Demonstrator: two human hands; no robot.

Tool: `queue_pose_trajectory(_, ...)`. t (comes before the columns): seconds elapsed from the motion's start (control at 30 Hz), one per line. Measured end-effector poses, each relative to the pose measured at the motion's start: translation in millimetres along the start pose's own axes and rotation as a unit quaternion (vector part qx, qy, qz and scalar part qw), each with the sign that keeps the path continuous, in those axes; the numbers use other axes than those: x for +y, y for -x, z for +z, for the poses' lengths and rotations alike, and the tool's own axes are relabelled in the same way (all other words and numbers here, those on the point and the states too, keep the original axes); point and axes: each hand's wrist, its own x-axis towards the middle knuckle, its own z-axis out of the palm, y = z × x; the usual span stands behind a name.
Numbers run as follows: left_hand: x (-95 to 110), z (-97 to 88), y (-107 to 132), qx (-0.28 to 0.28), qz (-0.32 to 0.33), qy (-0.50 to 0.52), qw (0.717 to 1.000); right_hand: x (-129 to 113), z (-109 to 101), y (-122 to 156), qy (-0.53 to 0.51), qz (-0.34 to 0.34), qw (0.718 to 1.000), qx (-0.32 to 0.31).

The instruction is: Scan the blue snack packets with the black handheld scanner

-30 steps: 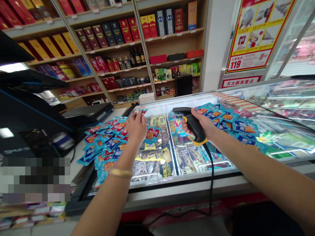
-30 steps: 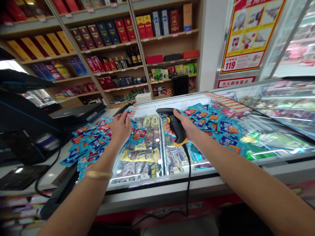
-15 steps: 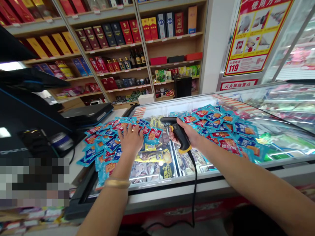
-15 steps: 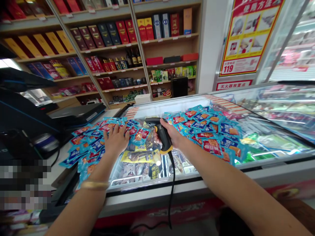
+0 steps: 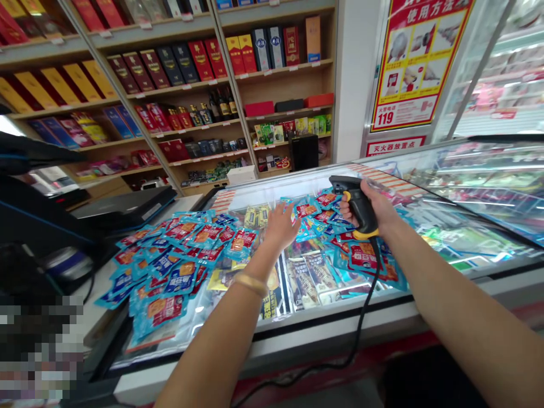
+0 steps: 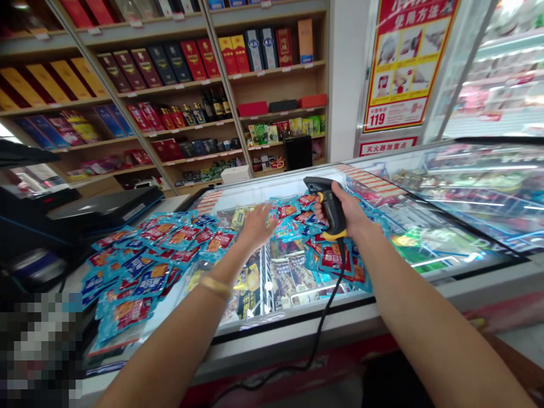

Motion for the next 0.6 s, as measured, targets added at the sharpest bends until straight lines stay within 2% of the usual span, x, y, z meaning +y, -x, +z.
queue_pose_trajectory(0.13, 12, 27.7, -23, -0.055, -0.031, 0.034, 0.997, 0, -6, -2, -0.008, 0.023, 0.999, 0.031)
queue_pose_trajectory(0.3, 10, 39.9, -29, -0.081, -0.041, 0.057, 0.994, 8, 3, -6, 0.002, 0.052, 0.998, 0.043)
queue_pose_trajectory(0.43, 12, 34.7, -19, -0.063, -0.039, 0.06, 0.995, 11, 6, -6, 0.019, 0.059, 0.997, 0.044)
queue_pose_trajectory(0.6, 16, 6.9, -1, -0.055, -0.061, 0.067, 0.994, 14, 10, -5, 0.014, 0.062, 0.998, 0.026)
